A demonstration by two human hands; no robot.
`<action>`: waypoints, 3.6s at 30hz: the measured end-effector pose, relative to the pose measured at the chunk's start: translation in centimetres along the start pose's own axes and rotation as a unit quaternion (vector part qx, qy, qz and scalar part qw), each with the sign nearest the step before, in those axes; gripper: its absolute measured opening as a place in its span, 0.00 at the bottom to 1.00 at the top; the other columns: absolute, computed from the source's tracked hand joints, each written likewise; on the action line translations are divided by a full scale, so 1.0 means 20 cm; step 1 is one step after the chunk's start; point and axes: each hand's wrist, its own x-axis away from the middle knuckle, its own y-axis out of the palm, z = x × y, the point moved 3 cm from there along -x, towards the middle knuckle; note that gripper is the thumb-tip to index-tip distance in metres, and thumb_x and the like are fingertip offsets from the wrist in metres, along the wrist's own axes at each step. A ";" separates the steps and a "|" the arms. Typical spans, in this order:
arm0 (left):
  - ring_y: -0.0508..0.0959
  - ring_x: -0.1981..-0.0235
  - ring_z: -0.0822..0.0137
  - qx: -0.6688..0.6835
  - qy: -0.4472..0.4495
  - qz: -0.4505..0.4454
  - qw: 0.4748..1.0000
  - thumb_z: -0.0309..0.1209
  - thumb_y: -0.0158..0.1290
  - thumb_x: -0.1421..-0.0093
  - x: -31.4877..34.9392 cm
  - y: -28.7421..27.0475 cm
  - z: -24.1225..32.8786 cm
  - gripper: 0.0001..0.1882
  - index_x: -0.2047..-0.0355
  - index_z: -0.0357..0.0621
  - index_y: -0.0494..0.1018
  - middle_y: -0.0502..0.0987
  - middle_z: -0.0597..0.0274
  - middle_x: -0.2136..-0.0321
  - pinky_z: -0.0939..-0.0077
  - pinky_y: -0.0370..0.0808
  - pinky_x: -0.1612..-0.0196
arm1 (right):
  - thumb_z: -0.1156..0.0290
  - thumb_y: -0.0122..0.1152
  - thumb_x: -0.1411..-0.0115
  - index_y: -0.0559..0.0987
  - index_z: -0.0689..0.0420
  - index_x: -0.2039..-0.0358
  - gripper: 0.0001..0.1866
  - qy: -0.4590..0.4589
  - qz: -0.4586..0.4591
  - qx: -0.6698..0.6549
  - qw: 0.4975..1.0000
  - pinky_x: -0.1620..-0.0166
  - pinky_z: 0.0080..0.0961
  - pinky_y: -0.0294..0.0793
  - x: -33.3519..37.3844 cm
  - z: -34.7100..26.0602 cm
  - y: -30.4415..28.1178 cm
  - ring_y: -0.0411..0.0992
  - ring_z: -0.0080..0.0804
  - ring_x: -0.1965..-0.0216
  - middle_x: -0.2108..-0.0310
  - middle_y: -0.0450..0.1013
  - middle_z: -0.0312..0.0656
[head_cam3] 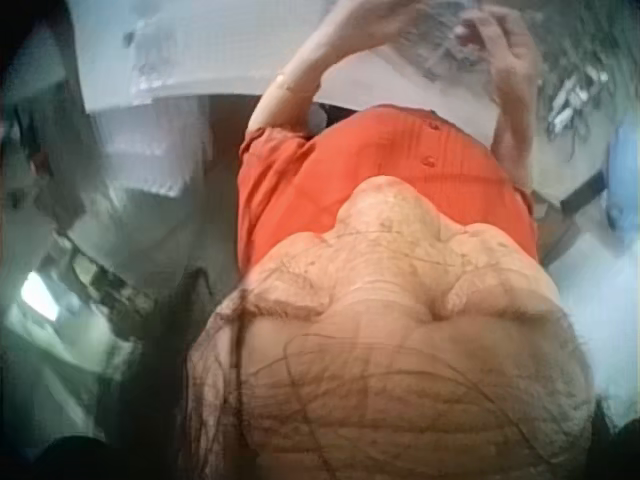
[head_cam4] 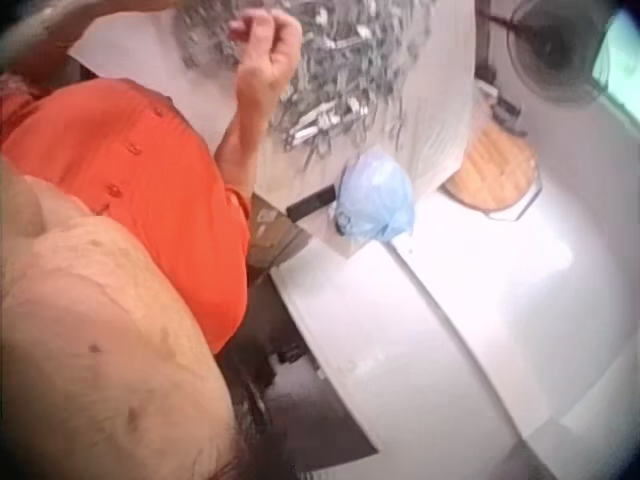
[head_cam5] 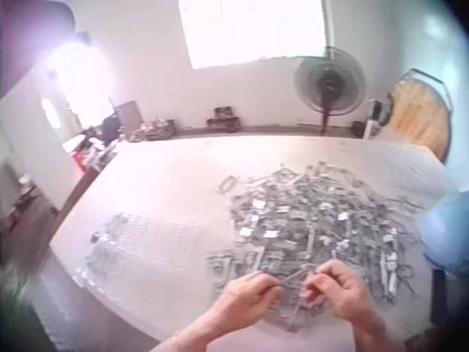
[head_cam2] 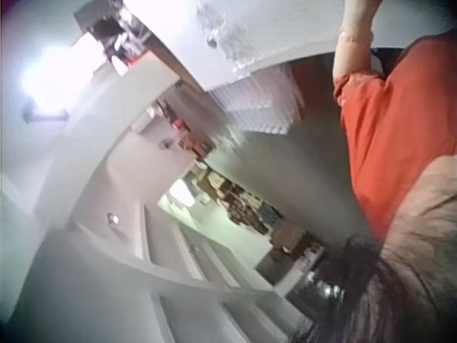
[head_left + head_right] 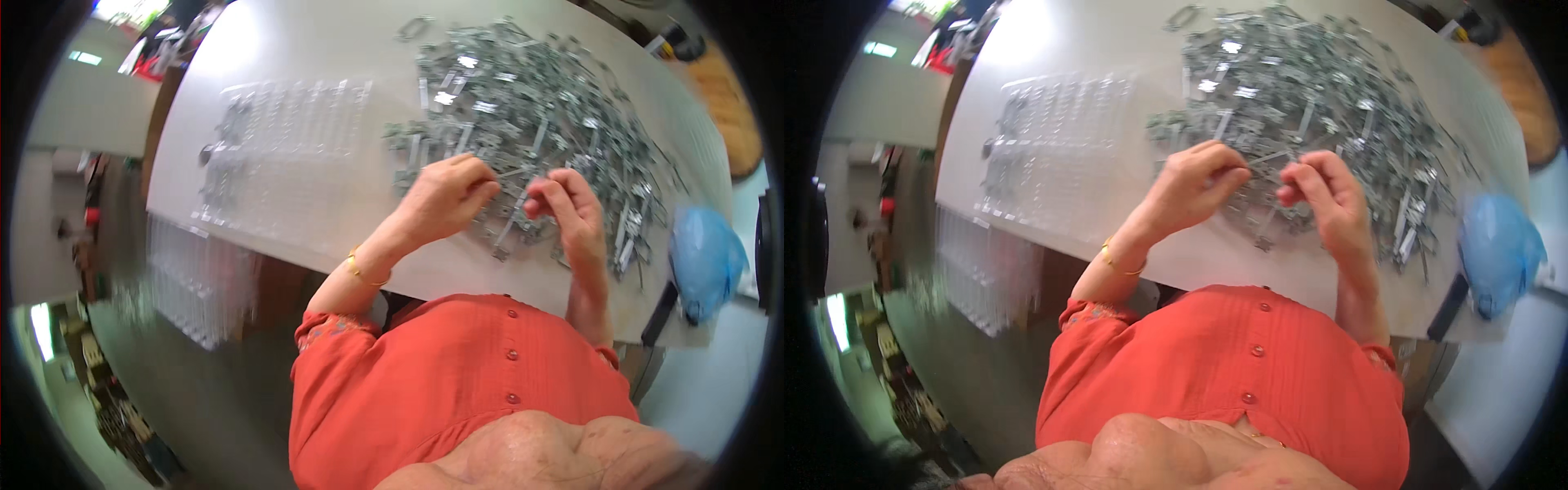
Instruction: The person assembles metal components by connecting small pins and brackets together by hand, then places the assembled parts into slots in a plastic tray.
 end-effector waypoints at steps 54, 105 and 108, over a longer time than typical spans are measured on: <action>0.82 0.58 0.51 -0.475 -0.400 0.234 0.748 0.40 0.60 0.46 0.41 -1.62 -1.21 0.12 0.68 0.46 0.84 0.82 0.48 0.62 0.59 0.78 0.52 | 0.74 0.60 0.33 0.78 0.60 0.64 0.04 0.115 -0.201 0.163 0.959 0.71 0.19 0.73 0.31 0.43 0.33 0.74 0.18 0.74 0.75 0.75 0.34; 0.79 0.76 0.50 -0.125 -0.234 -0.094 0.959 0.40 0.57 0.39 -0.07 0.41 -0.03 0.17 0.73 0.35 0.78 0.78 0.51 0.80 0.60 0.74 0.68 | 0.68 0.58 0.32 0.78 0.58 0.60 0.07 0.066 -0.190 0.042 0.979 0.64 0.24 0.75 0.45 0.30 0.05 0.75 0.22 0.65 0.67 0.78 0.34; 0.78 0.78 0.50 -0.111 -0.234 -0.092 0.961 0.40 0.57 0.40 -0.08 0.42 -0.05 0.18 0.73 0.33 0.79 0.78 0.50 0.81 0.61 0.74 0.69 | 0.68 0.58 0.32 0.78 0.58 0.60 0.07 0.071 -0.189 0.032 0.979 0.63 0.23 0.76 0.45 0.30 0.05 0.75 0.22 0.65 0.67 0.78 0.34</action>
